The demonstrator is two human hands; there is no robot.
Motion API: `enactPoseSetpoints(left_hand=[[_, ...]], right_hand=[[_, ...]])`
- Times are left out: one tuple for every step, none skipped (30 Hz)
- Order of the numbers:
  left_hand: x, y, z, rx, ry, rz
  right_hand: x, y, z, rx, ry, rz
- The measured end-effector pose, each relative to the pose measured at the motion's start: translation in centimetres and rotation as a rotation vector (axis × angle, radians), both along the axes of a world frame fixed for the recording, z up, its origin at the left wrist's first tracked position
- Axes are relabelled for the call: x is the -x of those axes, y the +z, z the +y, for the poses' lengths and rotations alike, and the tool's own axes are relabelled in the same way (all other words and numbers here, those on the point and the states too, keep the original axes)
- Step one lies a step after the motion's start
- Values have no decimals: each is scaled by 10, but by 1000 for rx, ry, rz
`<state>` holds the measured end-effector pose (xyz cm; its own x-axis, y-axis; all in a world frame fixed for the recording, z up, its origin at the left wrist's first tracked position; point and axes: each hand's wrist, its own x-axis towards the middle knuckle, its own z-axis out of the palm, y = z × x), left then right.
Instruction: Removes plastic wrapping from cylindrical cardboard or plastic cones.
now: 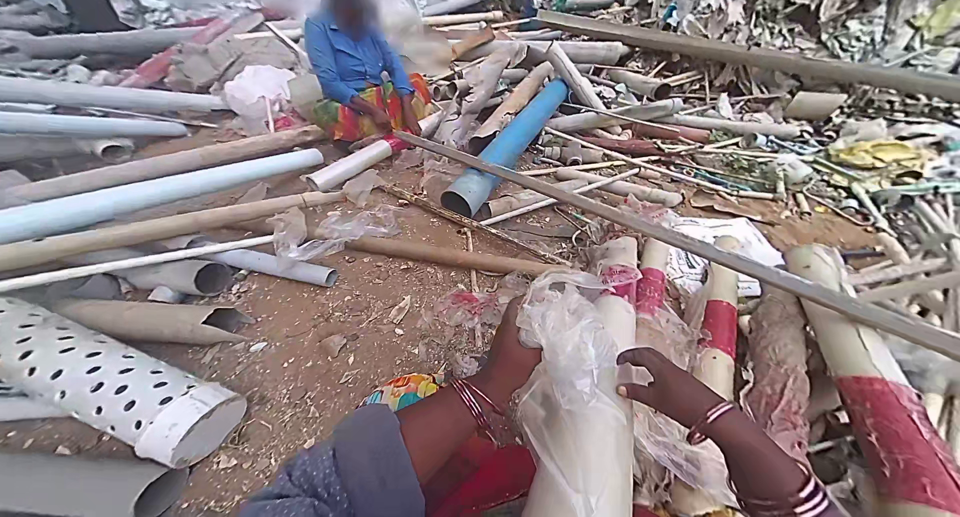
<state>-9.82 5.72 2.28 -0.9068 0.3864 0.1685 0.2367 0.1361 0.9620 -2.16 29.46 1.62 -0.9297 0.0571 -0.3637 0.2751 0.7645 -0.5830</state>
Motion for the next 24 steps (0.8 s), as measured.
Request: enactPoseSetpoints(left_hand=[[0, -3, 1, -3, 18, 11], [2, -6, 1, -2, 33, 21], [3, -8, 1, 3, 49, 25], [3, -10, 2, 1, 64, 20], [3, -9, 3, -6, 75, 5], [3, -9, 3, -11, 88, -5], [3, -11, 3, -14, 100, -3], [4, -12, 4, -21, 111, 5], [5, -12, 4, -27, 118, 12], [6, -11, 3, -26, 123, 21], [7, -9, 2, -17, 126, 34], [8, -8, 1, -4, 132, 65], [10, -6, -1, -4, 136, 93], [12, -4, -3, -22, 146, 118], [13, -2, -7, -52, 168, 146], [16, 3, -13, -87, 212, 175], [19, 9, -21, -129, 282, 201], [23, 15, -31, -173, 356, 213], [28, 21, -42, -208, 440, 223], [33, 24, -52, -213, 521, 222], [38, 23, -59, -192, 567, 205], [42, 20, -65, -147, 582, 172], [47, 15, -71, -62, 571, 125], [50, 12, -77, 55, 531, 60]], right_hand=[[1, -7, 8, 36, 0, 6], [3, -10, 14, 70, -1, 22], [4, -12, 17, 102, -14, 41], [4, -13, 20, 119, -34, 46], [5, -12, 23, 121, -57, 37], [6, -14, 25, 121, -78, 23], [8, -18, 27, 132, -98, 23], [9, -24, 30, 148, -111, 36], [10, -29, 32, 160, -110, 60], [11, -35, 34, 157, -90, 80], [11, -40, 36, 147, -60, 100], [11, -44, 37, 127, -37, 109], [12, -45, 37, 107, -22, 103], [12, -44, 36, 84, -11, 92], [13, -44, 35, 64, -6, 82], [13, -44, 34, 53, -4, 82], [13, -45, 35, 52, -3, 88], [12, -47, 36, 57, -3, 98], [12, -49, 39, 62, -5, 108], [11, -51, 41, 67, -8, 112], [12, -52, 44, 68, -9, 114], [12, -52, 46, 70, -8, 115], [13, -53, 48, 72, -2, 111], [13, -54, 48, 76, 0, 107]])
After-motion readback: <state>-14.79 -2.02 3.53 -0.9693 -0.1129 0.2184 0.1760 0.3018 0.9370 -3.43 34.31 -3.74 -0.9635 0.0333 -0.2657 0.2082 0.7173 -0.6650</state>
